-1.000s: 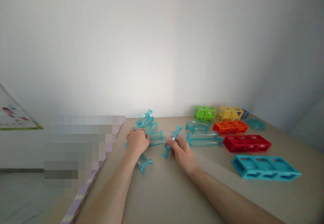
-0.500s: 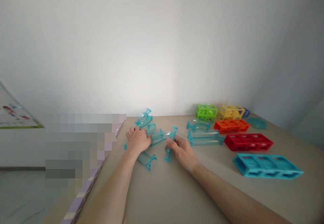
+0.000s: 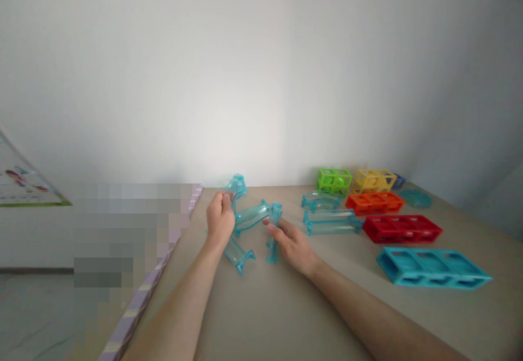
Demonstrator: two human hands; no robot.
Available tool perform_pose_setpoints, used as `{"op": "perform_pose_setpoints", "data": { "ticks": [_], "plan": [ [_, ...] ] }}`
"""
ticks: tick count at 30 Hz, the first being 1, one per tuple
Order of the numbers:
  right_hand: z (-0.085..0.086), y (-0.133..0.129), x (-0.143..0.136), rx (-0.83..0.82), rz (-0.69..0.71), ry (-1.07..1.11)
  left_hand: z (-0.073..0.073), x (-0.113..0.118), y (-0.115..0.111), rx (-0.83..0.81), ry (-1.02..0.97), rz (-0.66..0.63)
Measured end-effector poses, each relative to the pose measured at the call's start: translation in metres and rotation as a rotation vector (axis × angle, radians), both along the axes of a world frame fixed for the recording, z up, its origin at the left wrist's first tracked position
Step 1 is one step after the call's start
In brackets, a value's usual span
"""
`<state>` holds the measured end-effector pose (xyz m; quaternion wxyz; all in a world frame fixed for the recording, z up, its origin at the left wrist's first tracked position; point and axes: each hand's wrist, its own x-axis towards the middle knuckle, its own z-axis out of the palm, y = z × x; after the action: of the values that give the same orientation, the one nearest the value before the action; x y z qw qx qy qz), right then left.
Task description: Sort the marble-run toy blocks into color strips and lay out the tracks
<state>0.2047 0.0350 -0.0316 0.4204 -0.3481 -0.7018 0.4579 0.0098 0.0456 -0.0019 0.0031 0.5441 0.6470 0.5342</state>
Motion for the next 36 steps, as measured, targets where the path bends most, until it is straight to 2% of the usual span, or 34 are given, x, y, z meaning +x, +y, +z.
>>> {"op": "perform_pose_setpoints", "data": {
  "ticks": [2, 5, 7, 10, 15, 20, 25, 28, 32, 34, 36],
  "plan": [
    [0.001, -0.002, -0.001, -0.006, 0.024, 0.029, 0.003, 0.005, -0.004, 0.04, -0.118, -0.076],
    [0.002, -0.004, -0.002, 0.024, 0.042, 0.109, 0.004, 0.018, -0.01, 0.054, -0.424, -0.322],
    [0.001, -0.005, -0.003, 0.075, 0.038, 0.145, 0.004, 0.027, -0.013, 0.007, -0.592, -0.484],
    [0.001, -0.007, -0.002, 0.157, -0.009, 0.142, 0.003, 0.038, -0.017, -0.108, -0.669, -0.609],
    [0.001, -0.008, 0.0, 0.221, -0.099, 0.118, 0.0, 0.048, -0.021, -0.183, -0.776, -0.743],
    [0.004, -0.008, 0.003, 0.219, -0.149, 0.138, 0.005, 0.048, -0.025, -0.271, -1.039, -0.788],
    [0.002, -0.009, 0.0, 0.061, -0.196, 0.333, 0.013, 0.046, -0.027, -0.382, -1.236, -0.876],
    [0.002, -0.008, -0.002, -0.042, -0.211, 0.409, 0.013, 0.047, -0.029, -0.44, -1.259, -0.93],
    [0.006, -0.009, -0.002, -0.047, -0.29, 0.332, 0.01, 0.047, -0.031, -0.463, -1.223, -1.004],
    [0.008, -0.01, -0.002, -0.067, -0.253, 0.328, 0.009, 0.047, -0.033, -0.468, -1.193, -1.036],
    [0.008, -0.011, -0.004, -0.108, -0.135, 0.359, 0.009, 0.049, -0.034, -0.492, -1.167, -1.054]
  ]
}}
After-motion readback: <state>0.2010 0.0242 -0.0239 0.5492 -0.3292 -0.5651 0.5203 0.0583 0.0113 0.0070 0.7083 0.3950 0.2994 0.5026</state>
